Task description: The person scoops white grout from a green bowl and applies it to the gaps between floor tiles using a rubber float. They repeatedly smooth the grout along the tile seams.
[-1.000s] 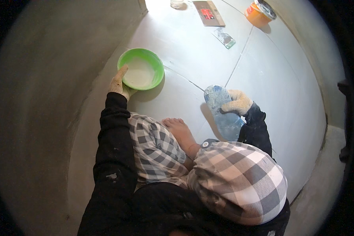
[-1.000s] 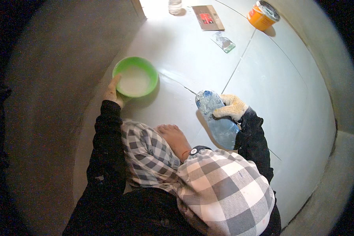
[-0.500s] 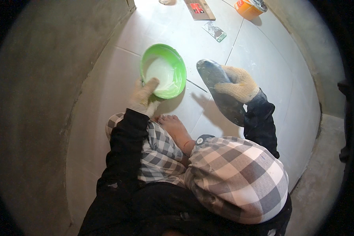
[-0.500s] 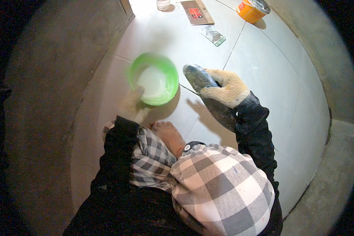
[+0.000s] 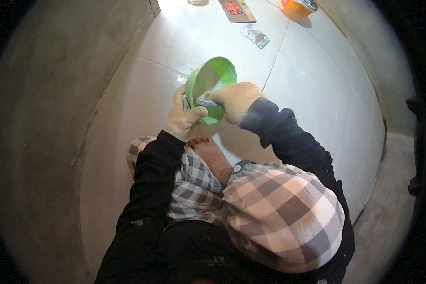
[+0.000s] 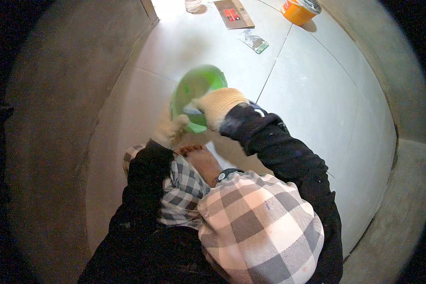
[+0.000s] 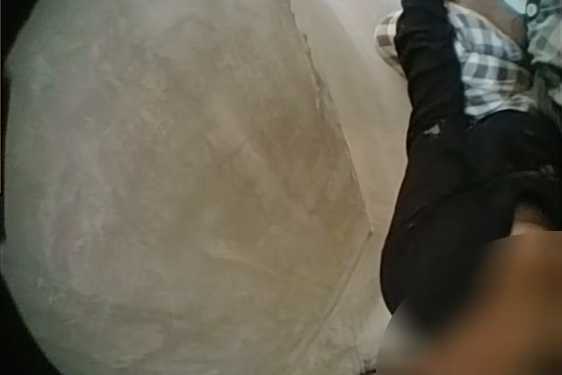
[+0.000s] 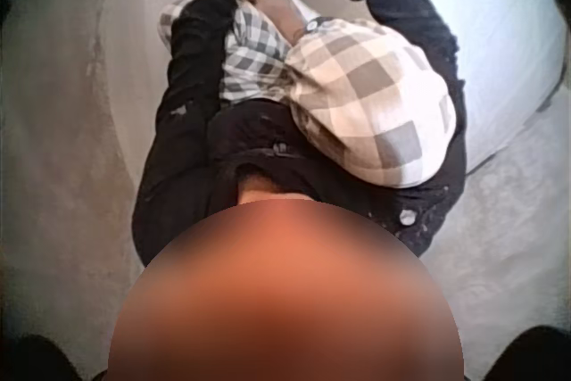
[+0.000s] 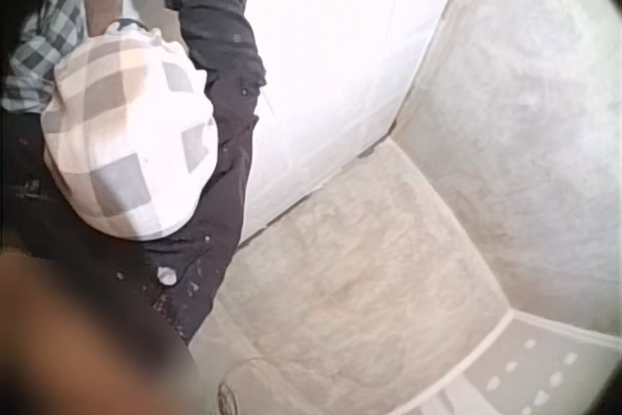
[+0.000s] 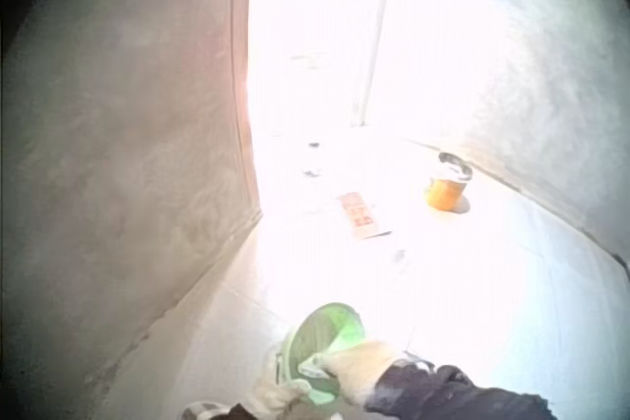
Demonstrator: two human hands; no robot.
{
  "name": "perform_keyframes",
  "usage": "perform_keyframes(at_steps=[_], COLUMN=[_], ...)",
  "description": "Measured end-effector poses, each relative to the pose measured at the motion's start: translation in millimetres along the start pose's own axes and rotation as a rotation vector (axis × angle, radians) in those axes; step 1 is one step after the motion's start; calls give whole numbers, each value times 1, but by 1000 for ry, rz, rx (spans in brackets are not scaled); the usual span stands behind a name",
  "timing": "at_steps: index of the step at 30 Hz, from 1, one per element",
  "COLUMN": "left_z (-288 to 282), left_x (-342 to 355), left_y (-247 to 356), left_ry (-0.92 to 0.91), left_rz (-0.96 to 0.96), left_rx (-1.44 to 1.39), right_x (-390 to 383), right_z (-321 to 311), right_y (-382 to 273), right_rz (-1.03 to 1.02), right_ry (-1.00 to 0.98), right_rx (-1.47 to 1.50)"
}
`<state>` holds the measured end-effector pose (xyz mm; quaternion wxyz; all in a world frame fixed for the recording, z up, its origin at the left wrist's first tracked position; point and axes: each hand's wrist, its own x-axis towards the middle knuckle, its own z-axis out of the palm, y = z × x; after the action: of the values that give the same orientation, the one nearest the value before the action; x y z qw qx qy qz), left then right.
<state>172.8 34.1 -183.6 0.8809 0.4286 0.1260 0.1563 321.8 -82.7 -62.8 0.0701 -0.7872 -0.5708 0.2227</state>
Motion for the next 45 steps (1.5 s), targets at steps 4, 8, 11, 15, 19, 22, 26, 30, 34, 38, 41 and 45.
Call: perform_keyframes(at_steps=[4, 8, 11, 15, 19, 22, 26, 30, 34, 38, 41, 45], left_z=[-10, -25, -31, -37, -44, -50, -50, -45, -45, -49, -51, -56], left_x=[1, 8, 10, 12, 15, 18, 16, 14, 14, 11, 10, 9], left_y=[2, 17, 27, 35, 34, 31, 33, 36, 34, 30, 29, 30], left_ry=[232, 544, 777, 795, 760, 777, 780, 833, 844, 832, 839, 1032], left_rz=[65, 70, 143, 184, 231, 254, 300, 283, 272, 272, 271, 207], left_rx=[-22, -162, -212, -328, -361, -407, -399, -416, -423, -449, -426, -315], right_x=[-18, -27, -28, -17, 15, 34, 39, 35, 18, -10, -18, -5], right_z=[-11, -2, 8, 8, 11, 21, 30, 39, 69, 96, 78, 36], right_y=[31, 70, 87, 98, 99, 91, 74, 65, 55, 36, 37, 57], right_rz=[206, 276, 342, 368, 250, 284, 349, 267, 173, 239, 190, 374], right_ry=[-129, -192, -184, -252, -343, -365, -351, -294, -108, -292, -444, -455], right_rx=[598, 1013, 1041, 845, 503, 267, 58, -120, -159, -390, -459, -310])
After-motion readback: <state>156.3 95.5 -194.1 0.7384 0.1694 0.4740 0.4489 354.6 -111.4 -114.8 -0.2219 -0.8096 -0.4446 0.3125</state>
